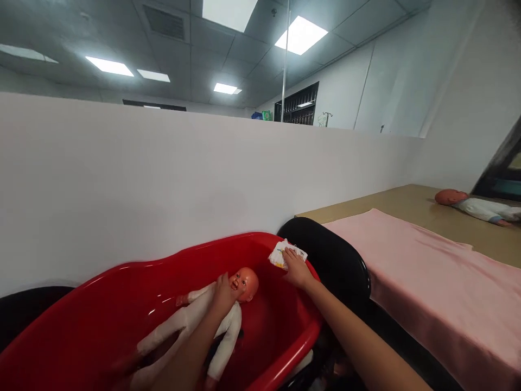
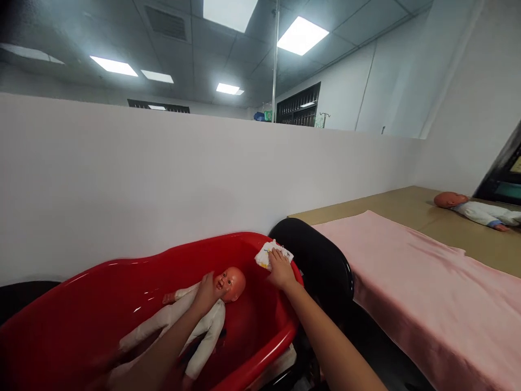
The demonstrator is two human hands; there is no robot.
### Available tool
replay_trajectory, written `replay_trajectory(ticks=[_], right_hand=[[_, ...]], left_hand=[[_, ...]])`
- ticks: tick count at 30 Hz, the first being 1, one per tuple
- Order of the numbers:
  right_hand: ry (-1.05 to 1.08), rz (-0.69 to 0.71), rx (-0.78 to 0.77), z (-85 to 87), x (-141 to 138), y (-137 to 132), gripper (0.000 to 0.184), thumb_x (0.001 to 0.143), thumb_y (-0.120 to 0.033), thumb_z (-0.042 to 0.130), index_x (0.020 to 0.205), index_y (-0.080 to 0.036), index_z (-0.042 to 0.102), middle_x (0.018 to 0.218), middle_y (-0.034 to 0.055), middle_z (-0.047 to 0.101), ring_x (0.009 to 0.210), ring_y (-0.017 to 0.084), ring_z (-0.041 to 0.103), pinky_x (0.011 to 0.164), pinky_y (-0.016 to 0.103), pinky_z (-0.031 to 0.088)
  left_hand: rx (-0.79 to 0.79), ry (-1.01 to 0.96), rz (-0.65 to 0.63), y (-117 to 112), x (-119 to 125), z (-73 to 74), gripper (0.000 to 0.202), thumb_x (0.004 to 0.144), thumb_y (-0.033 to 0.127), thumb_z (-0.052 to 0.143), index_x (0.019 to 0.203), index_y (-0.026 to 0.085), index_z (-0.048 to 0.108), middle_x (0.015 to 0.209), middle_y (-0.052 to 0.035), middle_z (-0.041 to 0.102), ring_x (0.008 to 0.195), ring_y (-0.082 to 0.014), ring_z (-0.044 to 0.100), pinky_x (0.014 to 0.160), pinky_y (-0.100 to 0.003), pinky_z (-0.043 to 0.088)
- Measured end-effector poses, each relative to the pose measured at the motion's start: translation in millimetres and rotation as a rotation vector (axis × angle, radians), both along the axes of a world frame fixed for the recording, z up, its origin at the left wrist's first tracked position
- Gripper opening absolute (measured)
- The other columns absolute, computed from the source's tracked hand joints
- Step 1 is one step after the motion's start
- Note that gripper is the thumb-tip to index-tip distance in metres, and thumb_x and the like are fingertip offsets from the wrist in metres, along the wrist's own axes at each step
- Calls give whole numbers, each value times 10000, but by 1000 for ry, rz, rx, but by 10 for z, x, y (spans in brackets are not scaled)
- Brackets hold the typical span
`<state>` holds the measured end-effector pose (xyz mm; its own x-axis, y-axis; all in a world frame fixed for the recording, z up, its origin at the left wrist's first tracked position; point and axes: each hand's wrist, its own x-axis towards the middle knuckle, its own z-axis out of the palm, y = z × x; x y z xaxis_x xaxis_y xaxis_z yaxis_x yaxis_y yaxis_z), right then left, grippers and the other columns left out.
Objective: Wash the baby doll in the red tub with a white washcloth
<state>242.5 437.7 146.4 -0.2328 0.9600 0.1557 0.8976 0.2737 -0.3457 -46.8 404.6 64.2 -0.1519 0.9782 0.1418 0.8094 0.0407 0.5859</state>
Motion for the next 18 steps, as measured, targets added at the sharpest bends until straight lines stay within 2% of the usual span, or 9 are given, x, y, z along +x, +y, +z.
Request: replay_trajectory(ticks=[2,5,9,13,16,18], right_hand=[[-25,24,51,-86,-90,182,711,818,-52,538,1522,-60,436,1623,188,346,1530,287,292,1261,439,211],[-36,98,120,-133,-216,347,641,873,2,347,1483,-102,512,1598,133,414,1506,234,349,1249,391,239],[-48,208,146,-129,-392,618,602,916,-33,342,1490,-113,504,1607,127,404,1507,218,342,1236,381,260],[-67,308,166,-176,-548,939,579,933,-51,356,1494,-90,492,1606,140,402,1511,238,334,1241,388,246],[-127,423,198,-226,-669,1075,565,916,-48,391,1467,-63,518,1596,171,406,1526,277,301,1256,436,216],[-113,494,201,-251,-761,1088,556,900,-54,424,1440,-87,551,1572,164,448,1512,295,328,1250,464,238]], left_hand=[[2,-43,-73,124,108,-141,825,711,410,709,1402,52,436,1428,-221,527,1378,-339,471,1159,-372,345],[13,-63,-105,197,88,-310,827,702,367,713,1402,32,425,1434,-233,510,1372,-338,468,1158,-361,342],[17,-80,-86,195,-31,-412,770,709,345,733,1363,57,445,1378,-218,529,1328,-342,490,1113,-378,379],[47,-171,-164,164,-102,-428,724,679,274,775,1315,105,472,1310,-168,554,1237,-300,534,1061,-357,410],[47,-182,-199,128,-128,-434,738,708,293,777,1356,141,458,1383,-151,526,1245,-287,540,1037,-347,429],[36,-142,-199,93,-134,-424,752,722,329,781,1380,176,449,1426,-134,512,1261,-290,544,1036,-345,436]])
